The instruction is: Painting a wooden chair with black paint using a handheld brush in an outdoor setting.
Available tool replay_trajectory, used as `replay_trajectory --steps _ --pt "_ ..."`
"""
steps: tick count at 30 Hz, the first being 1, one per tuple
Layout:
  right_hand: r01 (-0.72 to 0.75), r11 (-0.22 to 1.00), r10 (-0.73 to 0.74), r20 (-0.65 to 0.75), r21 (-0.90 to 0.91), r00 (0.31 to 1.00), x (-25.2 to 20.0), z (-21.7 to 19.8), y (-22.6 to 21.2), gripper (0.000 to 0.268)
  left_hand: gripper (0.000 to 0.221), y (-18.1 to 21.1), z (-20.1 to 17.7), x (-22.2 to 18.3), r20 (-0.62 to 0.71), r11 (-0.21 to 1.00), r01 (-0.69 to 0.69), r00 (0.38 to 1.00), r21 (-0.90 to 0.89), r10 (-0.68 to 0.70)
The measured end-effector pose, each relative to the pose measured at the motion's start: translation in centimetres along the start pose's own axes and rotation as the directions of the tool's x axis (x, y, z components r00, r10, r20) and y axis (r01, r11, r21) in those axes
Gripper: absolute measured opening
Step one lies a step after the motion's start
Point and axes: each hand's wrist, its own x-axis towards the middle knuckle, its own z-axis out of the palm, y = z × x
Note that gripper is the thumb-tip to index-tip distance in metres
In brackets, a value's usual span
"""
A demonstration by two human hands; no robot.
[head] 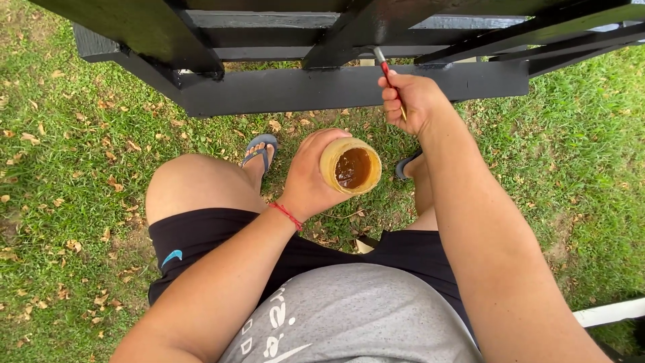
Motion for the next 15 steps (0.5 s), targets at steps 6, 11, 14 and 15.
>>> replay_trajectory --steps 6,11,14,15 --pt "0.072 0.814 -0.191 -0.149 -0.577 0.970 4.2 -4.7 7.3 0.027 0.075 -0.8 0.5 -0.1 -0.039 0.998 -0.066 0.997 0.006 0.066" --pt "0.071 0.800 -0.191 -0.141 -0.595 0.971 3.4 -1.5 8.3 0.024 0.075 -0.7 1.1 -0.1 -0.022 0.998 -0.058 0.998 0.000 0.058" --pt "0.137 0.736 -0.294 -0.132 -0.663 0.947 5.4 -0.8 6.8 0.026 0.074 -0.6 1.1 -0.1 0.001 0.999 -0.036 0.999 0.006 0.036" --pt "0.163 0.657 -0.377 -0.133 -0.736 0.917 6.6 -0.9 6.3 0.027 0.073 -0.6 1.1 -0.1 0.008 1.000 -0.025 1.000 0.008 0.025"
